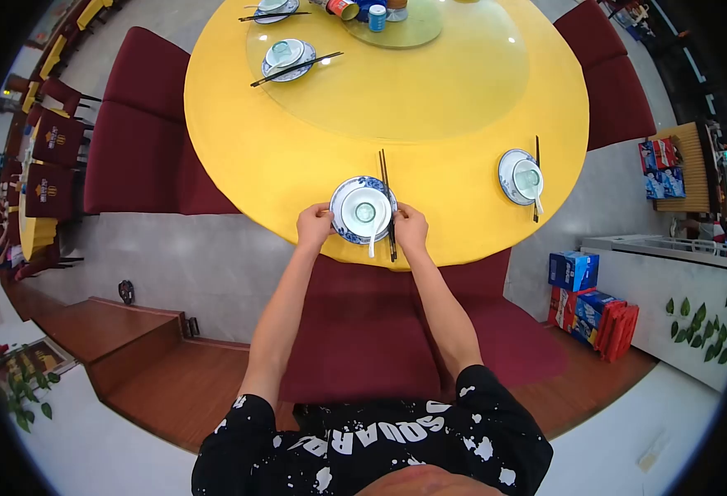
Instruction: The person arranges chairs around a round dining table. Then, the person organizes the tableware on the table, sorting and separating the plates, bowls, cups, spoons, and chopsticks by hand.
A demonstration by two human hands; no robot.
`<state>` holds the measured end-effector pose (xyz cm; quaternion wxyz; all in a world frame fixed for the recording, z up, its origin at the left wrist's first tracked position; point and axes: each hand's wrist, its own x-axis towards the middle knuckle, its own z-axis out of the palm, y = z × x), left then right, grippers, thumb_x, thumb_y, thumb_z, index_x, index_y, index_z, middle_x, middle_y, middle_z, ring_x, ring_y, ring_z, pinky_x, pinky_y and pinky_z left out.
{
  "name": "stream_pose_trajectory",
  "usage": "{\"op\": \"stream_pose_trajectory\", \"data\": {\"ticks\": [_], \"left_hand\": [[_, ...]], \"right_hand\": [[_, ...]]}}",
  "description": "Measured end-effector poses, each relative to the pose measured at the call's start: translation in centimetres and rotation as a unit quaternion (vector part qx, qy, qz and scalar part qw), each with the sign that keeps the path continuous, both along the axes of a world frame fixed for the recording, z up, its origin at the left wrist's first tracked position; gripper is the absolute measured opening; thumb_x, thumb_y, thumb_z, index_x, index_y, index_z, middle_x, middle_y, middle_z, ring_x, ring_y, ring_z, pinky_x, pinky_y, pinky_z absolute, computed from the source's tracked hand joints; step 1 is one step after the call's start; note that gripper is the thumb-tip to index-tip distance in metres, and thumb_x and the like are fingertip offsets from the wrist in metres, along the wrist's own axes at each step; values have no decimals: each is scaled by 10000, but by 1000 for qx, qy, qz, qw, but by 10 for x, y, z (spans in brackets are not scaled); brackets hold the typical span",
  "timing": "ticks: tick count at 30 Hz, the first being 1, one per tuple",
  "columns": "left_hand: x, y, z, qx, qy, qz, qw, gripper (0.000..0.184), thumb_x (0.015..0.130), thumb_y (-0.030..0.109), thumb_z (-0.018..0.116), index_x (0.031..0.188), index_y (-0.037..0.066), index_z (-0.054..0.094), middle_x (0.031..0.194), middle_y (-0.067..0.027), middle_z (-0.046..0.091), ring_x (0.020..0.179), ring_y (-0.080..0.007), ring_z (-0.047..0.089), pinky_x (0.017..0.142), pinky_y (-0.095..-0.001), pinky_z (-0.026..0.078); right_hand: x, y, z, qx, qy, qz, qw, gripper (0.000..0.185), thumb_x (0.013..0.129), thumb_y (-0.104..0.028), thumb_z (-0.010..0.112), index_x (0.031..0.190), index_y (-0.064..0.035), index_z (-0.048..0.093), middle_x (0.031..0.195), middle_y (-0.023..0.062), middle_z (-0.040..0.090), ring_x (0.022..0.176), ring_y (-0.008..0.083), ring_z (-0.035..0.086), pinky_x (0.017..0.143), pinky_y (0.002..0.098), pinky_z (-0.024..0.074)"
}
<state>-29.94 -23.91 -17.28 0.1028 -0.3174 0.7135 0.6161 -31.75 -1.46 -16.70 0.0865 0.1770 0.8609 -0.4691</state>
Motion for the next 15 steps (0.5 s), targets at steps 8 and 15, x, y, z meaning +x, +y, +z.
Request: {"op": "stream_pose_trajectory", "data": {"ticks": [8,15], "left_hand": [[-106,8,52,27,27,-9,999,263,868,-27,595,1117,-92,650,917,-152,686,761,-210,712,646,-322,637],[-191,36,50,20,15,-22,999,278,888,-17,572,1145,-110,618,955,-171,686,797,-219,706,710,-330,632]], "right_hand": [[-99,12,34,-36,0,0,999,245,846,-144,659,1067,-82,744,795,144,709,749,288,685,724,380,528],[-188,32,36,50,68,10,996,245,821,-131,625,1017,-65,756,887,183,722,853,341,695,813,410,538]]}}
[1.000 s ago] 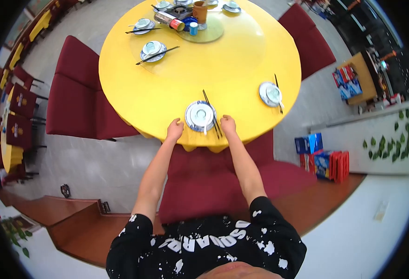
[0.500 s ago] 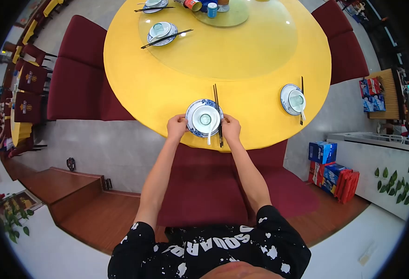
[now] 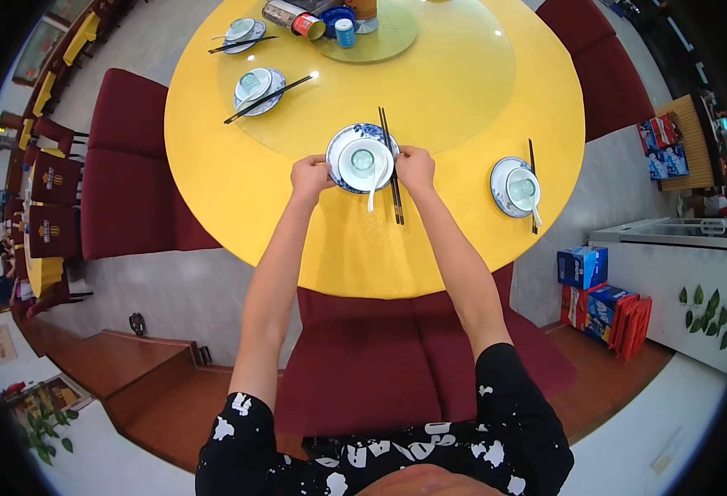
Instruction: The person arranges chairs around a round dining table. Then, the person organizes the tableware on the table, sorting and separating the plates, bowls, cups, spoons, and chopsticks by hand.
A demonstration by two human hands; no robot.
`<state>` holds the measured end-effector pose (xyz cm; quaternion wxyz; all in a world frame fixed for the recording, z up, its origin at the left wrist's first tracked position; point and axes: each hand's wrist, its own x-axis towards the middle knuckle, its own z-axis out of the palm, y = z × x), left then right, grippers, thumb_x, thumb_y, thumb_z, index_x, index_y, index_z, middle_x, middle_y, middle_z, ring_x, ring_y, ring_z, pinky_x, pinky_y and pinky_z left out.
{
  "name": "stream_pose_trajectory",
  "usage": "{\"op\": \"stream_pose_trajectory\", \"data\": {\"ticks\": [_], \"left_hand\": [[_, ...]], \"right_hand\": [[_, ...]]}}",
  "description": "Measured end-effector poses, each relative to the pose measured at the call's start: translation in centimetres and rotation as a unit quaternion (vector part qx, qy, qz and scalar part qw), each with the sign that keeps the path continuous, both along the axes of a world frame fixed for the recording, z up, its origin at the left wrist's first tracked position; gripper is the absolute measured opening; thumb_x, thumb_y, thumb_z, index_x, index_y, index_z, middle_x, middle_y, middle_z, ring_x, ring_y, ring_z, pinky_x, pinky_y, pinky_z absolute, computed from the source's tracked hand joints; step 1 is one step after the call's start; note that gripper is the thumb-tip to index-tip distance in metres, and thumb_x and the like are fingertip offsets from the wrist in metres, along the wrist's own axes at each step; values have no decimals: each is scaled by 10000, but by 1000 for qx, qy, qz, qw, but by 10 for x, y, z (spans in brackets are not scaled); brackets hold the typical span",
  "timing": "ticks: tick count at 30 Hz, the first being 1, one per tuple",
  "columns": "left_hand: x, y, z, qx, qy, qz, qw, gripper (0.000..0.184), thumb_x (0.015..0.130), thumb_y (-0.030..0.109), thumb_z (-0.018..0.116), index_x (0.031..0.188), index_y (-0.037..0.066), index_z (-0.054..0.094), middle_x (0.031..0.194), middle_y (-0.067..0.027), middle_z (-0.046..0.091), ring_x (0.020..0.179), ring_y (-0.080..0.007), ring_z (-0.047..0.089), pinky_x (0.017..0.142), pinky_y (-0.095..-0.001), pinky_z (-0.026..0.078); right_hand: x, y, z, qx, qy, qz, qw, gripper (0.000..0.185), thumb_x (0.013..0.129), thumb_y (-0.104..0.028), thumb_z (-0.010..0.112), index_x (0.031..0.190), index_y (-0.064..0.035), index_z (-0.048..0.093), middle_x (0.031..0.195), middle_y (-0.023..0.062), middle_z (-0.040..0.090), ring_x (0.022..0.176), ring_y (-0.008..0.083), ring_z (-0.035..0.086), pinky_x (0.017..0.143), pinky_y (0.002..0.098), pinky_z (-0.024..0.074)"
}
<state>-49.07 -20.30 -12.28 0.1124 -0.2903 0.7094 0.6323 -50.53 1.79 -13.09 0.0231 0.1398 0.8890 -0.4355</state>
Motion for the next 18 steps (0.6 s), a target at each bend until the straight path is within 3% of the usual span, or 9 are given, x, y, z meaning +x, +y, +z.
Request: {"op": "stream_pose_trajectory", "data": {"ticks": [7,10,11,18], "left_hand": [[-50,5,-24,-17,13,-22,1000,270,876,-17,576,1120,-114,638,960,-174,689,781,-212,706,683,-321,629],[-60,8,-39,-34,11,-32,999,284,893,3,574,1149,-104,635,967,-170,689,788,-209,705,683,-321,630],[-60,10,-42,-42,17,-29,999,283,902,13,572,1155,-96,638,972,-167,689,783,-207,704,676,-316,628],[-54,20,-74,-87,89,21,992,384,925,132,559,1265,-42,598,953,-140,698,712,-203,680,623,-319,565]], "right_hand": [[-49,9,-20,4,-8,3,1000,250,811,-134,603,990,-74,767,916,209,715,888,365,689,843,427,536],[-60,11,-31,19,-11,-3,1000,268,807,-165,619,1017,-89,768,917,184,729,877,325,703,836,381,540],[-62,12,-32,2,-2,-2,1000,251,815,-150,605,990,-71,767,927,208,715,898,370,688,850,425,535],[-61,12,-41,-20,18,-32,999,252,813,-174,621,985,-58,764,922,214,716,900,371,689,852,423,536]]}}
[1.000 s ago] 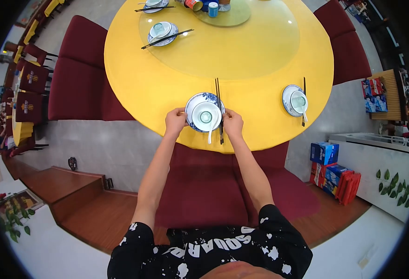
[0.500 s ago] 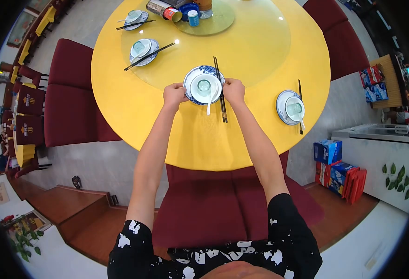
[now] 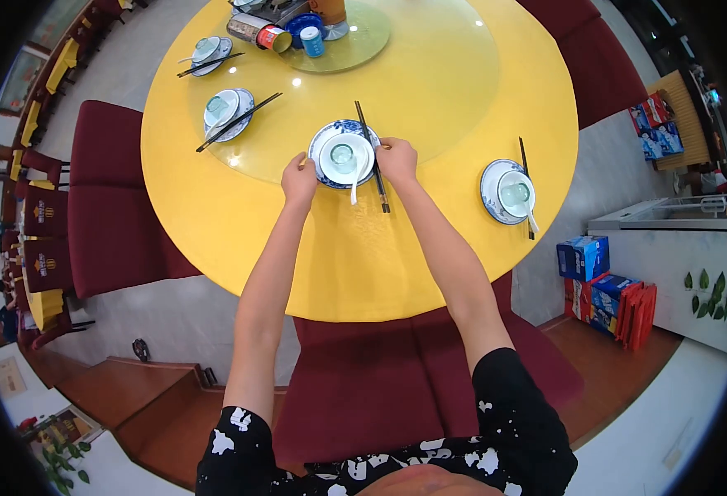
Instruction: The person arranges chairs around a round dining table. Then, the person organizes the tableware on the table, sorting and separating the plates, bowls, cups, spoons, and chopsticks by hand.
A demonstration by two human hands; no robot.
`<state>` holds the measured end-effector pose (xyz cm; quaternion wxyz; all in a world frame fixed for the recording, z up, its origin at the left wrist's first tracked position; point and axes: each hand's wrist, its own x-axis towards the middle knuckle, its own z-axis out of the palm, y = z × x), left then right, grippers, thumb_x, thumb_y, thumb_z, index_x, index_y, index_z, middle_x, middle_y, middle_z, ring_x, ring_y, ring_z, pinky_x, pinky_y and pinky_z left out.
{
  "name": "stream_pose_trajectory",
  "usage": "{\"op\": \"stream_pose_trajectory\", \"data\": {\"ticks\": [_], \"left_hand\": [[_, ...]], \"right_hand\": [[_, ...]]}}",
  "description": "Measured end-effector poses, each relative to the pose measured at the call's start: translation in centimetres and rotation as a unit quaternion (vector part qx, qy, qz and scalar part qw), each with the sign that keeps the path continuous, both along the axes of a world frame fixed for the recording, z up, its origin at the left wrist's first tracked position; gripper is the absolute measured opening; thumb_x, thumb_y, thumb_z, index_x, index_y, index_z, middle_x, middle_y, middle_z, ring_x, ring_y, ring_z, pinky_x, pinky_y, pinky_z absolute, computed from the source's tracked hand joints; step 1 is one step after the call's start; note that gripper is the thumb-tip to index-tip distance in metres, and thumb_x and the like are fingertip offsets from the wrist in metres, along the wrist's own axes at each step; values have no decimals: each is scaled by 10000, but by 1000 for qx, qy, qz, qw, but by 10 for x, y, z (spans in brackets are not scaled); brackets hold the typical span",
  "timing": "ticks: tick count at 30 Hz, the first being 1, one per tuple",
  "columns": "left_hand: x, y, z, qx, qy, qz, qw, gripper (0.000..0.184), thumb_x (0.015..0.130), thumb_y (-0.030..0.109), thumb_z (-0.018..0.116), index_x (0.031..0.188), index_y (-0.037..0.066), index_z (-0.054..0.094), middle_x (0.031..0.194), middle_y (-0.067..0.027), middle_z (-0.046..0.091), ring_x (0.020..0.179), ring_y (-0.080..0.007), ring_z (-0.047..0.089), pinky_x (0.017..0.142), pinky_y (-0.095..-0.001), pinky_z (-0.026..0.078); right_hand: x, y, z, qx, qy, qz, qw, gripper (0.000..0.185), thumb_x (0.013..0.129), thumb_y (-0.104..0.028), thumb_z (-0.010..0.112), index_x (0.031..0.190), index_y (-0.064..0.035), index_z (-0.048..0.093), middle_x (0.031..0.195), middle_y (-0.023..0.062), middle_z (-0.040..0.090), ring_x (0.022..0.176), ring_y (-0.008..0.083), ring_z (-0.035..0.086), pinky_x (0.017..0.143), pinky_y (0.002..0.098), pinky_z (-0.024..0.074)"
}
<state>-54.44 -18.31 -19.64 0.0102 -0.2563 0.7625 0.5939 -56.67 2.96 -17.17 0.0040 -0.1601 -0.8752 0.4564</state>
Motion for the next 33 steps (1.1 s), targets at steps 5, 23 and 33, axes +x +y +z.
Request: {"op": "stream_pose_trajectory", "data": {"ticks": [5,23,33], "left_hand": [[46,24,27,105,-32,53,993,422,978,183,527,1324,-45,450,1026,-158,649,749,-219,677,647,-318,579],[24,48,47,206,14,89,974,368,898,8,579,1230,-111,474,1014,-193,620,830,-254,701,707,-317,620],[42,31,41,256,-5,72,964,462,920,62,561,1325,-96,406,1175,-225,556,938,-304,683,822,-368,598]], "right_hand": [[0,-5,1,-12,-6,-29,999,246,811,-178,628,977,-62,767,914,218,714,888,372,691,837,427,541],[5,-8,0,18,-11,-14,1000,279,820,-212,630,1017,-60,754,933,203,722,896,352,695,848,413,537],[6,-7,-22,-57,-36,-89,994,364,823,-268,624,1062,-7,707,981,174,729,898,310,706,855,392,536]]}}
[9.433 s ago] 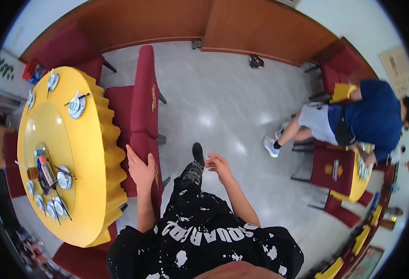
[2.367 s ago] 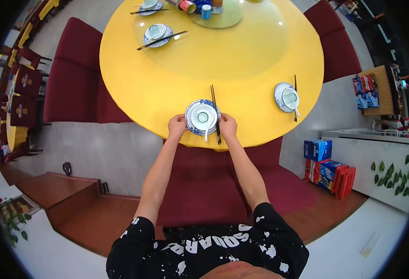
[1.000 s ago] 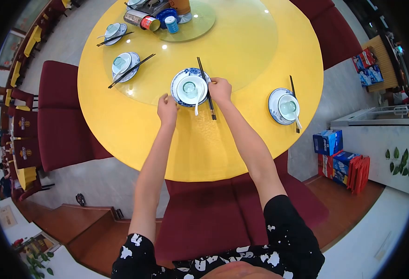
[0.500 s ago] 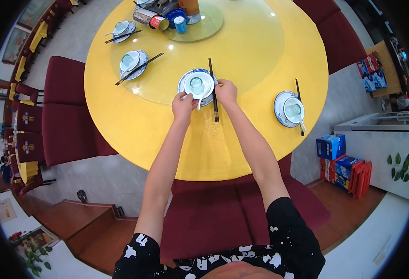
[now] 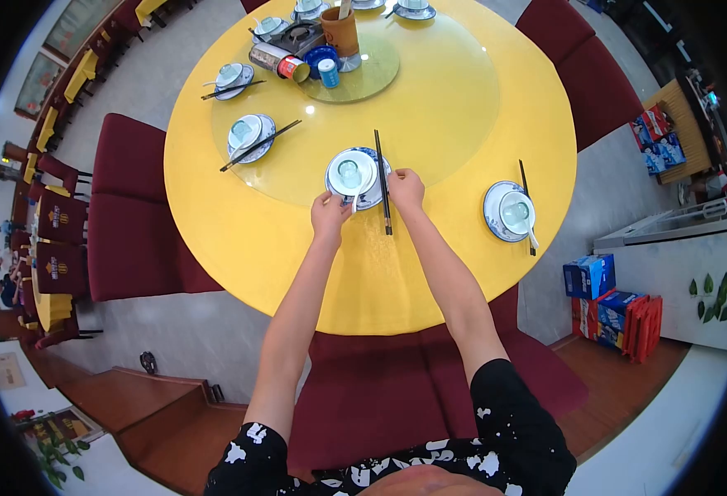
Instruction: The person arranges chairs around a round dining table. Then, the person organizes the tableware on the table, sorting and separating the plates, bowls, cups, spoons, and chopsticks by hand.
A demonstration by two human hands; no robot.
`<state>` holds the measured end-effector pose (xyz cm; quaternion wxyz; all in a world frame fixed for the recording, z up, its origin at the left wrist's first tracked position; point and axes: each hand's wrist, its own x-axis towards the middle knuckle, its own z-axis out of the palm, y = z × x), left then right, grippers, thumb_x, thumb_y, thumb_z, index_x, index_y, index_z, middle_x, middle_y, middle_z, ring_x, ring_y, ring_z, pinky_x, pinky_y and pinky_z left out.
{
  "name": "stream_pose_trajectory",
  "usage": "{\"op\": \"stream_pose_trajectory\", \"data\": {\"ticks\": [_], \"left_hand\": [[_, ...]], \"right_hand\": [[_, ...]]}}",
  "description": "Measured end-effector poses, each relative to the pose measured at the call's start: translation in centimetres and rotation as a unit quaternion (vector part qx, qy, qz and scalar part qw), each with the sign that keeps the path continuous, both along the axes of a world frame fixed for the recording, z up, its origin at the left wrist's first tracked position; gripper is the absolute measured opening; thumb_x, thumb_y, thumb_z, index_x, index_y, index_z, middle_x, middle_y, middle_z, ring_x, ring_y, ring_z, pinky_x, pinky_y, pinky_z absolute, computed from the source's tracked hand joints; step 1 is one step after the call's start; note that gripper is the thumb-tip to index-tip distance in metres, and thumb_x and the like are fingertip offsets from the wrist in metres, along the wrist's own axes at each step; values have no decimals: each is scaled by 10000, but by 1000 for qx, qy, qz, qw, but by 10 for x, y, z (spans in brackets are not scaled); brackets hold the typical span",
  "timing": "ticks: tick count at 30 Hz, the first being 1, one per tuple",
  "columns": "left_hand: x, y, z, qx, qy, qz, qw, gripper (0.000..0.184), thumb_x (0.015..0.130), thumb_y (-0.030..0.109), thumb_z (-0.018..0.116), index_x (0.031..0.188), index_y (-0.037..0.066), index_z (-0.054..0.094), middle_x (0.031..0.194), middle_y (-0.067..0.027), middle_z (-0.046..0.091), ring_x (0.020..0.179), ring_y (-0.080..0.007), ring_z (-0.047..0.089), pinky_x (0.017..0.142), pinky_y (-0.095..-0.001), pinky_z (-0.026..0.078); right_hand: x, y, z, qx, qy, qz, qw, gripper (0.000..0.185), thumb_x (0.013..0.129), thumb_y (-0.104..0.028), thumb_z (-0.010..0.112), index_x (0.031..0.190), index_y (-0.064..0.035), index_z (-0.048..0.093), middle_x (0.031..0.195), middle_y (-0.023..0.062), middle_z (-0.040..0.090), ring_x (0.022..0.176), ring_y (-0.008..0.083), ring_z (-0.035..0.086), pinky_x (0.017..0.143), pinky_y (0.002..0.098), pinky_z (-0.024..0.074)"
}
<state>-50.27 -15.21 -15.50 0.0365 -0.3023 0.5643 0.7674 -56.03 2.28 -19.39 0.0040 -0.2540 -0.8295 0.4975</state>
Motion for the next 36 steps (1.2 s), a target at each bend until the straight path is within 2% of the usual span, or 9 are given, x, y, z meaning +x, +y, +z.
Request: {"op": "stream_pose_trajectory", "data": {"ticks": [6,12,16,21,23,28,31,34,36], "left_hand": [[116,-20,24,-29,0,-33,999,433,941,82,504,1345,-53,426,1175,-200,556,900,-308,682,829,-380,592],[288,-7,46,-53,-71,-343,935,353,970,146,534,1290,-1,527,1048,-117,640,857,-177,652,768,-303,556],[387,27,84,-73,28,-495,865,368,966,245,582,1259,23,596,1010,-73,673,904,-145,647,821,-291,519],[465,69,136,-114,77,-602,787,408,943,296,592,1263,43,597,1123,-158,680,1070,-277,646,929,-364,498],[482,90,133,-234,235,-586,739,405,931,302,581,1251,55,604,1184,-173,651,1111,-328,610,982,-401,468],[487,148,148,-284,173,-570,751,435,939,338,554,1258,47,593,1256,-197,599,1155,-363,579,1004,-415,455],[472,207,143,-260,140,-553,779,450,960,334,540,1286,25,565,1262,-206,590,1162,-365,587,993,-412,470],[458,283,142,-264,150,-529,792,420,972,287,558,1289,10,569,1213,-210,611,1101,-293,627,957,-373,488],[447,331,139,-290,164,-533,778,422,972,285,557,1294,12,568,1206,-204,620,1088,-284,634,948,-370,492]], "right_hand": [[91,34,36,11,46,74,996,367,866,-280,602,1088,0,687,1029,182,715,986,294,685,885,375,523],[285,116,90,50,-57,267,961,346,868,-297,627,1053,-13,695,932,173,720,875,282,700,797,367,544],[401,167,168,185,-80,308,930,350,875,-273,632,1083,5,674,883,155,711,820,288,689,767,371,542],[521,198,231,225,67,94,968,279,875,-156,631,1104,2,647,956,156,679,910,322,651,837,409,516],[552,222,232,297,129,26,946,283,873,-159,625,1108,-1,643,1021,175,667,970,345,633,873,424,499],[596,299,220,455,136,-186,860,304,873,-154,617,1132,4,637,1157,176,628,1040,364,605,934,421,478],[600,378,177,261,99,-264,923,334,885,-173,612,1165,8,629,1164,175,630,1053,359,609,948,399,474],[595,455,139,31,14,-187,982,353,893,-227,615,1159,4,637,1133,178,643,1052,340,615,942,381,471],[583,485,123,-76,-36,-57,995,389,888,-255,621,1178,5,630,1168,180,620,1092,336,585,966,381,449]]}}
